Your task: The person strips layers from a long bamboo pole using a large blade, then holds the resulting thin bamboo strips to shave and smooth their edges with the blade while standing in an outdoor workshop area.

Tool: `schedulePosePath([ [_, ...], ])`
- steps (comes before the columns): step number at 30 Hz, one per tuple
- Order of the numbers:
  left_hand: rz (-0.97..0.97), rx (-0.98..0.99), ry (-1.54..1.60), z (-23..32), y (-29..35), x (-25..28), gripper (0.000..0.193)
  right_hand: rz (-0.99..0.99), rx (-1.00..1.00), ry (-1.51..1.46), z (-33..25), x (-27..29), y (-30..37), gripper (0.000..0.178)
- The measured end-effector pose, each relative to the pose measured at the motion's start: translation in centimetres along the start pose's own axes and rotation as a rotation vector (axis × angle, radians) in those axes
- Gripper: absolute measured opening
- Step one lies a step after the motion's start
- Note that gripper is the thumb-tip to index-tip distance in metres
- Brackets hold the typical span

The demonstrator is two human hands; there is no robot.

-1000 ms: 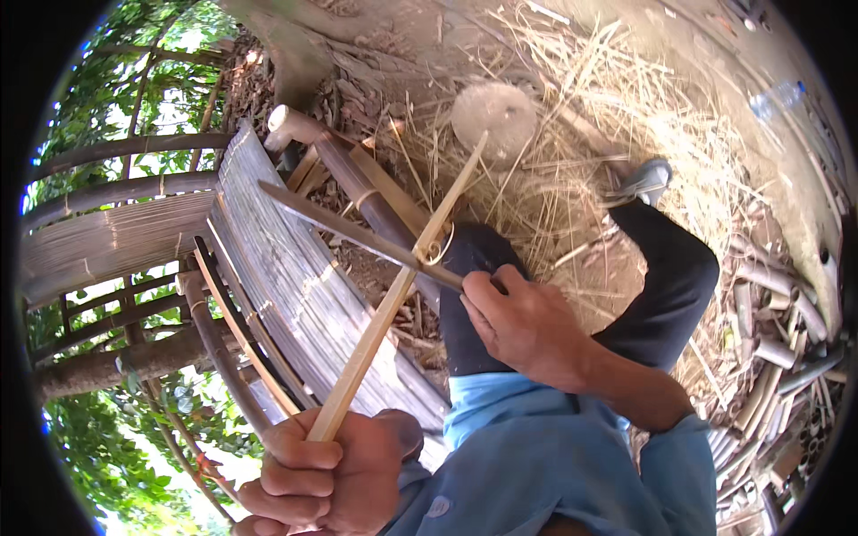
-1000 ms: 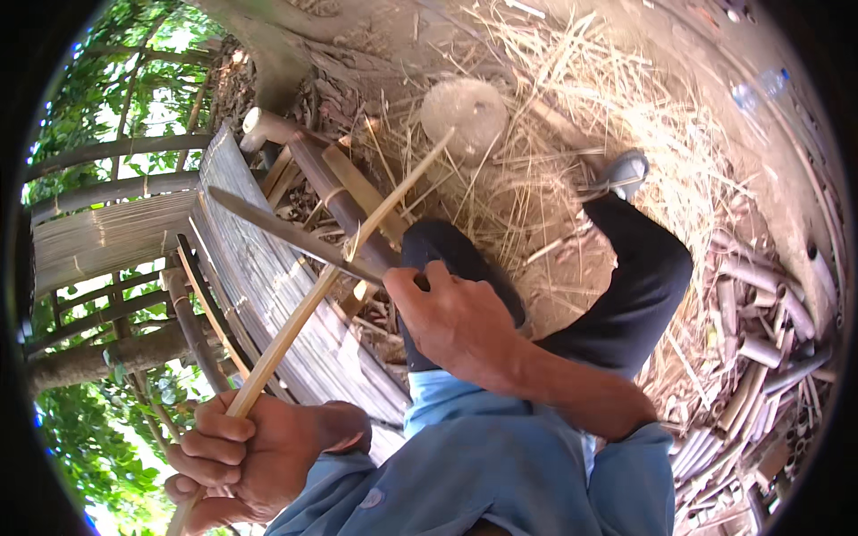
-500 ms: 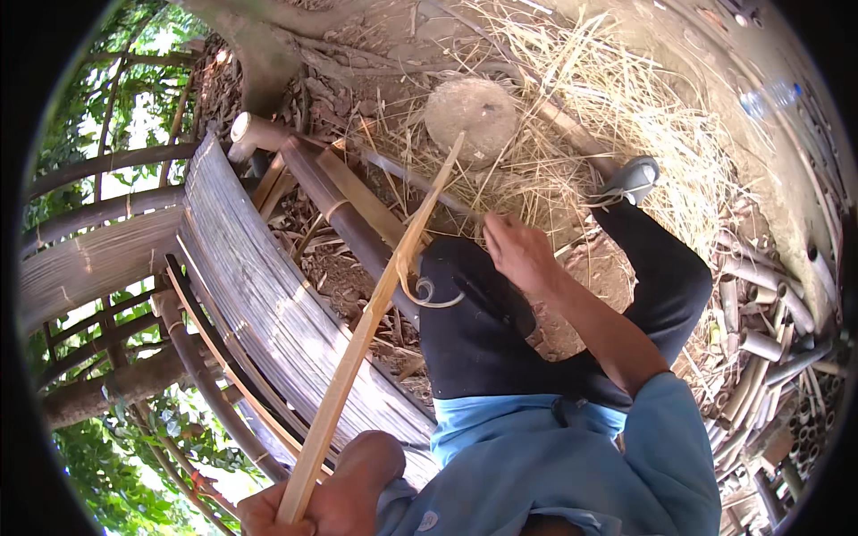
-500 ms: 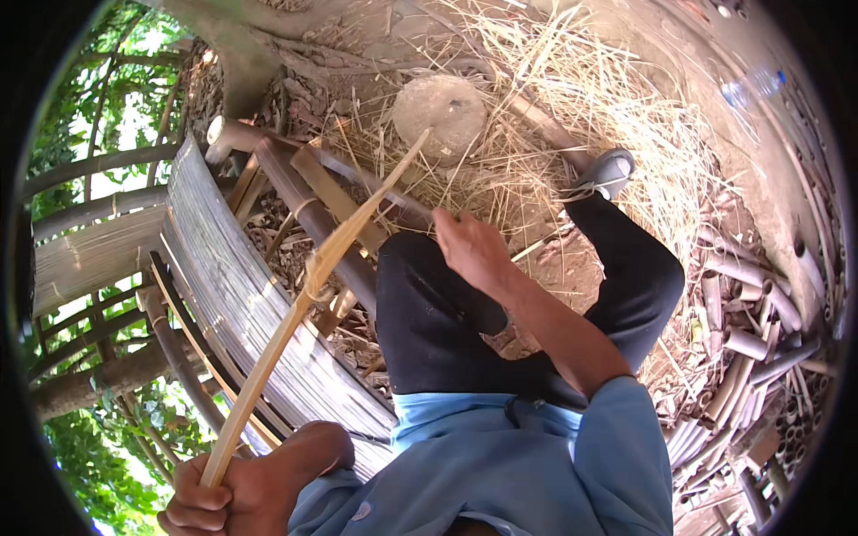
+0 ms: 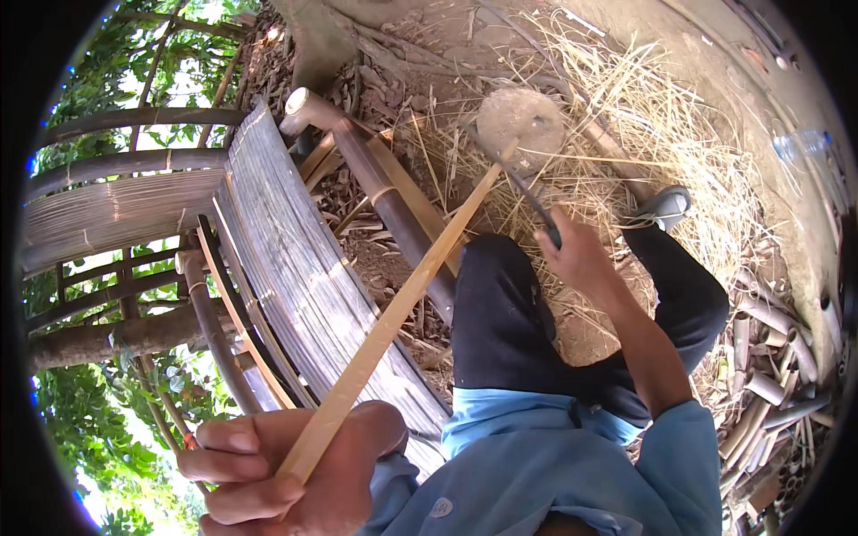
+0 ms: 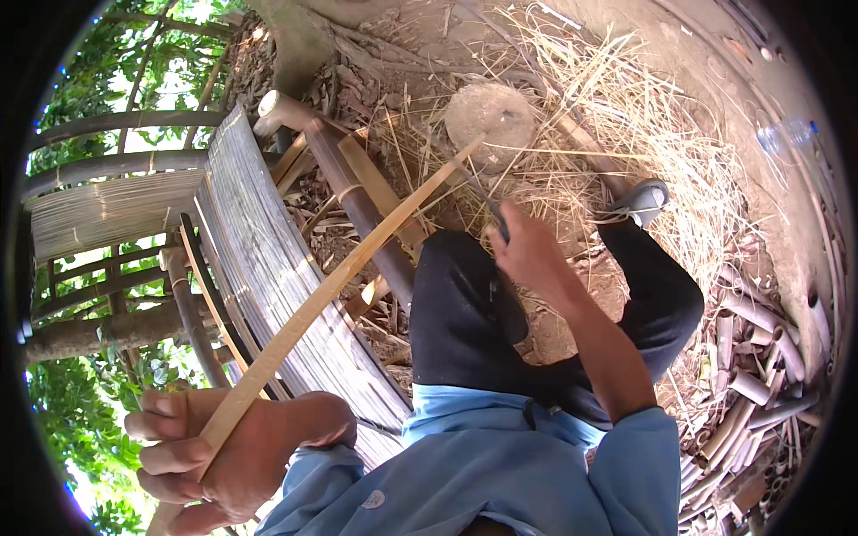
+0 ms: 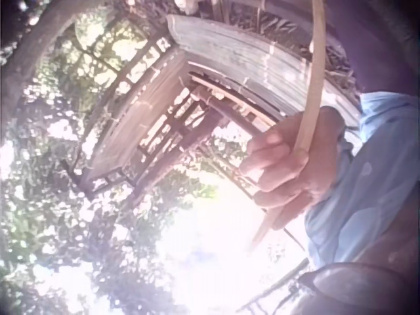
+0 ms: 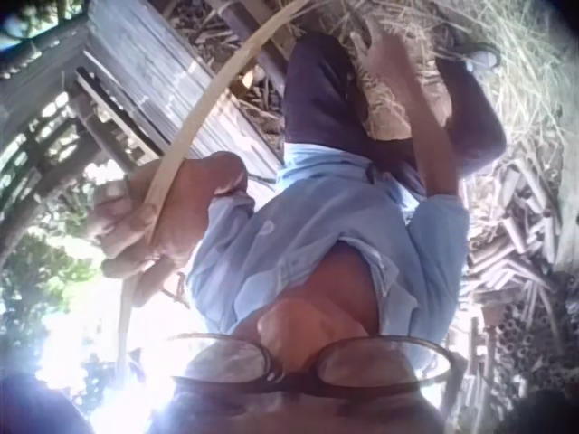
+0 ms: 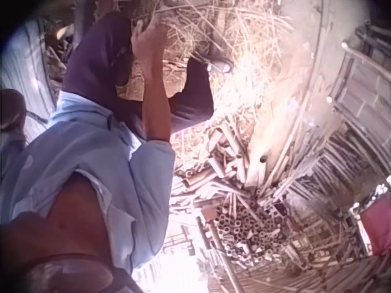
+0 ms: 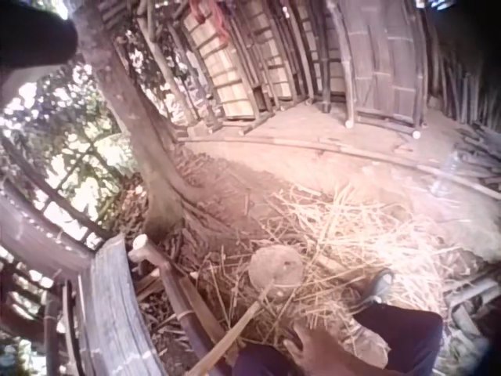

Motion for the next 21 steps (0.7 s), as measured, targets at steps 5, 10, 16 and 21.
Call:
schedulePosePath([
  [5,-0.043,0.078,0.081,2.6,1.0,0.6,0.049,0.168,0.347,-0.025,-10.3,4.3,6.0,0.022],
  [10,-0.041,0.043,0.093,3.3,2.0,0.4,0.051,0.208,0.564,-0.048,-15.7,7.8,10.2,0.024],
  [16,-0.064,0.044,0.072,3.8,2.5,-0.2,0.050,0.223,0.511,0.079,-13.0,5.0,9.5,0.019],
  [21,-0.026,0.045,0.022,4.4,2.4,0.5,0.045,0.182,0.419,0.133,-10.9,2.8,9.4,0.013],
])
Point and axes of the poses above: each hand's wrist, its own y-axis away from the middle knuckle, its own x-axis out of the back of the hand, z = x × y, the point moved 1 cm from there along -y, towards the middle knuckle, and after that the axes turned 9 degrees about z, right-handed, at the moved point
